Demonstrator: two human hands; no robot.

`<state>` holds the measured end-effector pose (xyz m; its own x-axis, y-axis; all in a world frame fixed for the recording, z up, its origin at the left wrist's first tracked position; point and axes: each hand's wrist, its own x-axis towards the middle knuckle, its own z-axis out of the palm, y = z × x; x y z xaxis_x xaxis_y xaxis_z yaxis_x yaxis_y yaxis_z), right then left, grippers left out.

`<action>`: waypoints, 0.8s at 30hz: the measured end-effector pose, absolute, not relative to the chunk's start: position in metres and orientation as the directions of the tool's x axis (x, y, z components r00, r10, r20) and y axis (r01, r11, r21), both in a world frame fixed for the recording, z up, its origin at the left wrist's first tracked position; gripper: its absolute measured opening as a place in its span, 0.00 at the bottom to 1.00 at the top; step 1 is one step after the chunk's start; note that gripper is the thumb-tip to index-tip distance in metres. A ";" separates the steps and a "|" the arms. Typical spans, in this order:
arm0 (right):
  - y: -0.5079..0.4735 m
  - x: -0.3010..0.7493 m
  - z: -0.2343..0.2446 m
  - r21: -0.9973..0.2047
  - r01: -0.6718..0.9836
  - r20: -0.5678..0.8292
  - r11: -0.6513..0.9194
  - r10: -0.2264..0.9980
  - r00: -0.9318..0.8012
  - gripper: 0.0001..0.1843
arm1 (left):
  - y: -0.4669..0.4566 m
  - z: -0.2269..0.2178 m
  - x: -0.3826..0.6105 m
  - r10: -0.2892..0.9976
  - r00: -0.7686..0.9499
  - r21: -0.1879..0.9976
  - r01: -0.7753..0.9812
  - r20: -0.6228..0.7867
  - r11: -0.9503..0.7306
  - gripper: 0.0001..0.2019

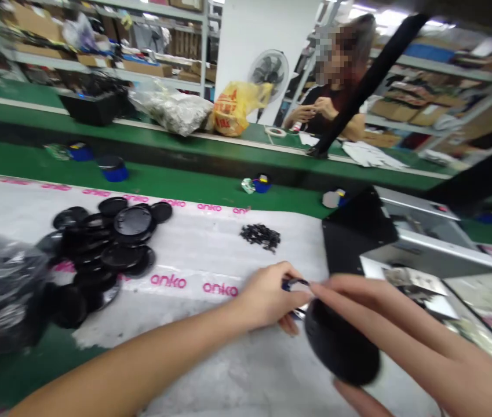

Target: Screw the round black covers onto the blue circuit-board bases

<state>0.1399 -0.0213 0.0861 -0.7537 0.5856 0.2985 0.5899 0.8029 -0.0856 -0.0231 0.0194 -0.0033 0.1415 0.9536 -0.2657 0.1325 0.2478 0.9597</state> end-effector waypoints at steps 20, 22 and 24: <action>-0.036 0.186 -0.009 -0.770 0.495 0.322 0.403 0.915 -0.245 0.34 | 0.020 0.008 -0.027 0.784 0.384 0.873 0.249 -0.487 0.419 0.11; -0.035 0.184 -0.010 -0.773 0.472 0.358 0.423 0.906 -0.225 0.36 | 0.020 0.009 -0.028 0.773 0.387 0.864 0.259 -0.503 0.433 0.12; -0.035 0.182 -0.010 -0.776 0.453 0.378 0.439 0.898 -0.223 0.37 | 0.021 0.010 -0.028 0.764 0.392 0.858 0.260 -0.512 0.443 0.13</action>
